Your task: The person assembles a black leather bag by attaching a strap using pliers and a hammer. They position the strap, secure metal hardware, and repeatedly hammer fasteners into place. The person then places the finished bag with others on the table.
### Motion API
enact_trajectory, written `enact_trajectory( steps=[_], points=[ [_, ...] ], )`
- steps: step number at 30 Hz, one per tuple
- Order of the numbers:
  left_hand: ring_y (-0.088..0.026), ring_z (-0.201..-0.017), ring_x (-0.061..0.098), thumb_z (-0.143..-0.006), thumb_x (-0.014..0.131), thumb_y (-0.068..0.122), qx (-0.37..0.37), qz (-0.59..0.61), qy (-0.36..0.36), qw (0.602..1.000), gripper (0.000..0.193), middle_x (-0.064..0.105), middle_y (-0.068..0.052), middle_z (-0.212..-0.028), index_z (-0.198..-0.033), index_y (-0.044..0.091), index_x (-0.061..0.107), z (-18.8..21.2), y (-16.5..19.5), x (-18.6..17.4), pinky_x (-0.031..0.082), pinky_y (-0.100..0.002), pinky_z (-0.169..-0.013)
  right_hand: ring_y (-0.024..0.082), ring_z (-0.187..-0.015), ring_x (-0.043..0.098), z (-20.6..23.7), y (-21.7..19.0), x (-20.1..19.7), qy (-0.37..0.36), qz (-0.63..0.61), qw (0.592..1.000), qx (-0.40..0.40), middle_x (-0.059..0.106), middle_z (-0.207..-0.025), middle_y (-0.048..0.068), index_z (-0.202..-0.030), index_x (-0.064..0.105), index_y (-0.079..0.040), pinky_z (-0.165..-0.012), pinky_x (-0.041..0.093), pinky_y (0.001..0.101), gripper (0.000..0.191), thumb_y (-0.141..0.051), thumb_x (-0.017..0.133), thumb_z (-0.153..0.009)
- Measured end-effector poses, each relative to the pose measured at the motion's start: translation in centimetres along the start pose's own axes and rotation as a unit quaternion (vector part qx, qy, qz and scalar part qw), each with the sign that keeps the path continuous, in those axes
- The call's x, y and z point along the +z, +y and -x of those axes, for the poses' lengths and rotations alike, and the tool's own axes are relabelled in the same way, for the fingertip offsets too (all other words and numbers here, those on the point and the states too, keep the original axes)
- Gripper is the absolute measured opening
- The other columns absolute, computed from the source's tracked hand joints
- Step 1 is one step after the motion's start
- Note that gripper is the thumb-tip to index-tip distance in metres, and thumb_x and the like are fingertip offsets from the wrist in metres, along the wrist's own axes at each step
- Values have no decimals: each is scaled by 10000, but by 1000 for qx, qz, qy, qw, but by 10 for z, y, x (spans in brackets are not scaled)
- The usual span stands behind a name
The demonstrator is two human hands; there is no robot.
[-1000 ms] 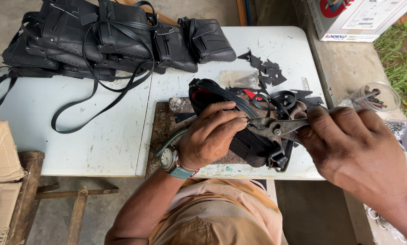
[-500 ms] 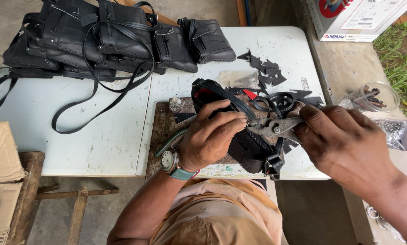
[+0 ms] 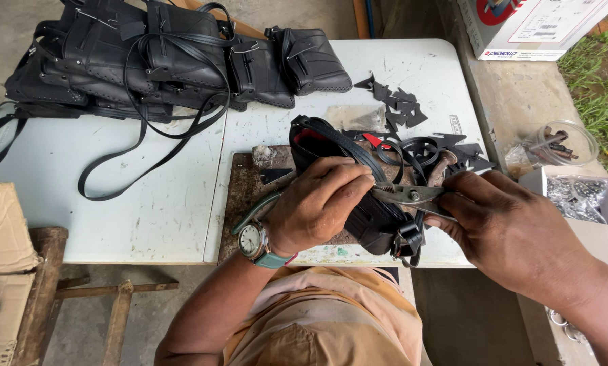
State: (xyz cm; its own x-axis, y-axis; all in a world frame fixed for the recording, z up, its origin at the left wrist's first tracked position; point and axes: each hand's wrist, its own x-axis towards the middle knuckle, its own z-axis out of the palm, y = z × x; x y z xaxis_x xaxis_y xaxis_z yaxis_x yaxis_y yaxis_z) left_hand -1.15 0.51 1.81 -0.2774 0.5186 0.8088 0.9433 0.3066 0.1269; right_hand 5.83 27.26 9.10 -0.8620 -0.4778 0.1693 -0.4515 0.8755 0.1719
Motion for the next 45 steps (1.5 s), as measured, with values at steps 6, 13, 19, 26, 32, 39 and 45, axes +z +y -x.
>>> enact_trajectory(
  steps=[6,13,19,26,32,39,45],
  points=[
    [-330,-1156,631,-922,705,-5,17,7,-30,999,321,629,-157,-1221,-1227,-73,635,0,-1,-2,560,-410,-1016,220,-889,701,2,5,-4,-33,34,999,11,707,-982,6,-901,788,-108,-702,574,332,349,-431,656,-883],
    [-324,-1129,638,-917,702,17,12,4,-39,999,324,627,-153,-1199,-1223,-62,631,1,-3,3,563,-410,-999,216,-846,703,0,2,-6,-61,22,997,30,706,-981,8,-935,784,-117,-677,580,336,384,-468,633,-891],
    [-331,-1130,633,-909,707,1,31,-5,-50,998,349,620,-174,-1198,-1234,-92,621,2,-6,0,563,-413,-1014,204,-812,709,-5,1,-6,-92,12,995,38,709,-983,1,-987,788,-139,-639,585,335,393,-480,615,-894],
    [-333,-1130,638,-922,707,-17,5,7,-43,999,330,623,-177,-1195,-1233,-90,622,0,-5,1,563,-399,-999,203,-801,708,-7,0,-8,-99,25,994,34,709,-988,-2,-994,785,-138,-644,589,334,400,-485,608,-901],
    [-327,-1126,643,-916,709,-17,10,2,-48,999,319,634,-173,-1187,-1219,-88,638,1,-6,0,567,-397,-996,194,-777,706,-9,-1,-10,-143,22,988,53,696,-929,-5,-1009,764,-149,-643,586,342,366,-464,604,-915],
    [-285,-1051,663,-942,767,6,-22,-45,75,996,218,698,-135,-1099,-1133,-51,679,-4,-5,8,575,-371,-949,366,-710,652,-8,-19,11,-38,-163,979,115,660,-841,132,-908,678,-41,-617,538,459,286,-319,640,-965],
    [-284,-973,694,-959,734,13,-118,-16,125,985,140,718,-103,-1040,-1079,8,661,-9,8,20,550,-401,-969,413,-817,614,-10,-27,32,25,-272,956,103,619,-817,172,-851,656,-6,-688,504,475,269,-261,645,-936]
  ],
)
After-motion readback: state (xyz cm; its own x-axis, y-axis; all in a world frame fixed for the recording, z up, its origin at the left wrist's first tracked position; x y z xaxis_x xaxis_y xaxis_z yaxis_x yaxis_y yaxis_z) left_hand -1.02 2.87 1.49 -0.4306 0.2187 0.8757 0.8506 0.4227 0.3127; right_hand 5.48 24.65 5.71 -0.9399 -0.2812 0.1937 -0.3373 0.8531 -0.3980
